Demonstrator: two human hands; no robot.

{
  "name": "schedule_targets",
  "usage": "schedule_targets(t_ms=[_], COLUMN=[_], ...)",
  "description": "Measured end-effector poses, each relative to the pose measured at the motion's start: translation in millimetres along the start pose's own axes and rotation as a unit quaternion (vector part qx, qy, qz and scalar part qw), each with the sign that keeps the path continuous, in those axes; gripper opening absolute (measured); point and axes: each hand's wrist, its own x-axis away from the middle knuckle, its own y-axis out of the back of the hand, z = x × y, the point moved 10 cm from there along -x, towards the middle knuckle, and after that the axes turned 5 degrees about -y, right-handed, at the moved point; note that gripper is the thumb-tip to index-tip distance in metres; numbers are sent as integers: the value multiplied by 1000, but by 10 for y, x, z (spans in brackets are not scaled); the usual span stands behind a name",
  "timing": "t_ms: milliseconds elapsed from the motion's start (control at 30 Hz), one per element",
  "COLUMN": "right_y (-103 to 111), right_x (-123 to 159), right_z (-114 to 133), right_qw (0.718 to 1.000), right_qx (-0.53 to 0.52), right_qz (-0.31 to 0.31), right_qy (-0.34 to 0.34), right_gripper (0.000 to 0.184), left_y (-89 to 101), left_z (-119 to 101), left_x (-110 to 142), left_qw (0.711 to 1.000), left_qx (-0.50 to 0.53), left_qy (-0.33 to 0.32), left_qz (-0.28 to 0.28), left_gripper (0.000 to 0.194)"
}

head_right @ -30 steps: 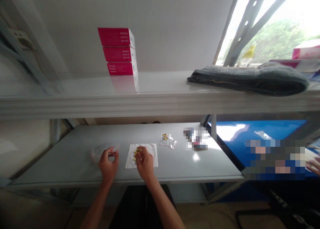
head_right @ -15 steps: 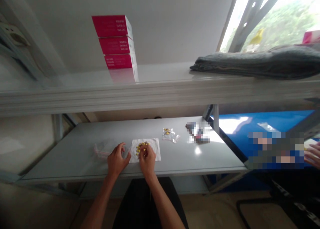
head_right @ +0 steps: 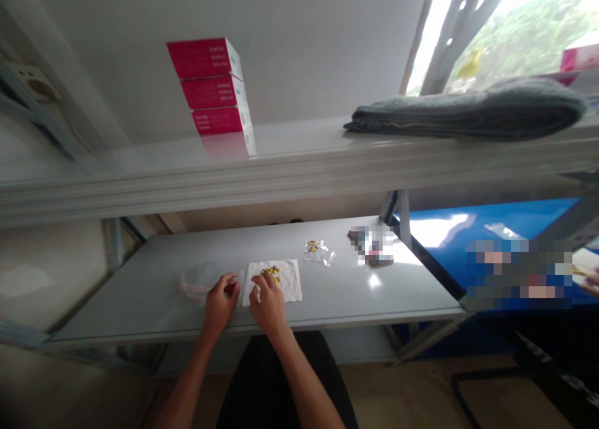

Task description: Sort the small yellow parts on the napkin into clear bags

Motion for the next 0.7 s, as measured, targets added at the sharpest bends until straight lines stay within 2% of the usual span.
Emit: schedule_targets(t_ms=[100,200,400,500,633,700], right_y=[-107,-187,-176,-149,-152,-122], right_x=[43,66,92,89,53,40], right_z=[158,182,76,-9,-73,-83], right_qw=[996,992,989,992,998,999], right_qx=[58,89,137,120,65,44], right_qz=[41,67,4,-20,3,2], right_qy=[49,57,49,26,6,-1], right_gripper=[27,25,20,19,18,20], left_y=[67,79,12,16,3,22], left_z=[-165,-232,-283,-327,-461,-503], left_x=[48,84,98,105,127,137], left_qw=[997,993,991,991,984,981], left_qx=[47,71,77,66,55,48], left_qy=[-61,-86,-110,-119,-167,-188], left_qz=[-31,-38,-16,-12,10,2], left_gripper=[20,16,10,9,8,11])
